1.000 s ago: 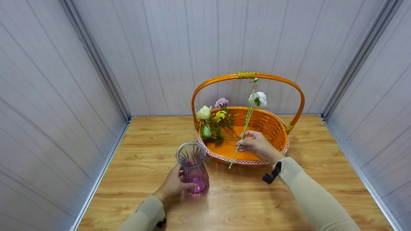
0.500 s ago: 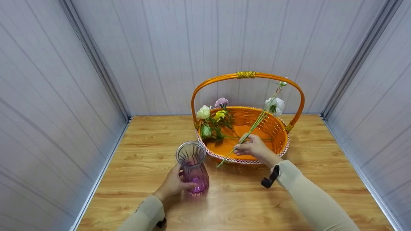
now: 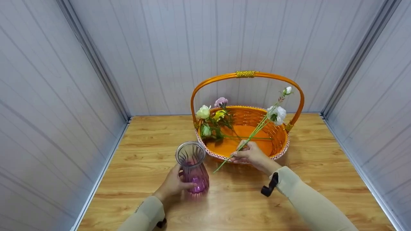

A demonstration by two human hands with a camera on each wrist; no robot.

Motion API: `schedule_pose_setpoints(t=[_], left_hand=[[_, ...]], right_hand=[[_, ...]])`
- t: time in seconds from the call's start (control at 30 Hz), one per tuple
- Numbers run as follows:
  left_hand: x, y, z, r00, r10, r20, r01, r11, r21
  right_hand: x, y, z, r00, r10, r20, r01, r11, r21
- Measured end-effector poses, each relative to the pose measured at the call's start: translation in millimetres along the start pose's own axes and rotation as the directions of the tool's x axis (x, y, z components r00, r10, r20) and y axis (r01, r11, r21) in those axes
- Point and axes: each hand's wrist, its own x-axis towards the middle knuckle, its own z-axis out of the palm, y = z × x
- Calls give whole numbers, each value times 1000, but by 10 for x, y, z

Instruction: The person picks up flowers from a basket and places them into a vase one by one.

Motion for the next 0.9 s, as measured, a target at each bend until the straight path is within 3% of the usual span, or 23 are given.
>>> schedule_pose_setpoints(t=[0.43,0.67,0.9], left_hand=[[-12,6,5,999,-31,-8,31,1000,-3],[-10,0,3,1000,-5,-1,5,1000,-6],[2,-8,-7,1000,-16,6,16,1000,-10]], right_hand=[[-179,140,123,998,-45,-51,44,999,-5],[-268,35,178,992,-109,-57,105,992,-65],[-331,-122,160,986,-164,-4,163,980,-116]])
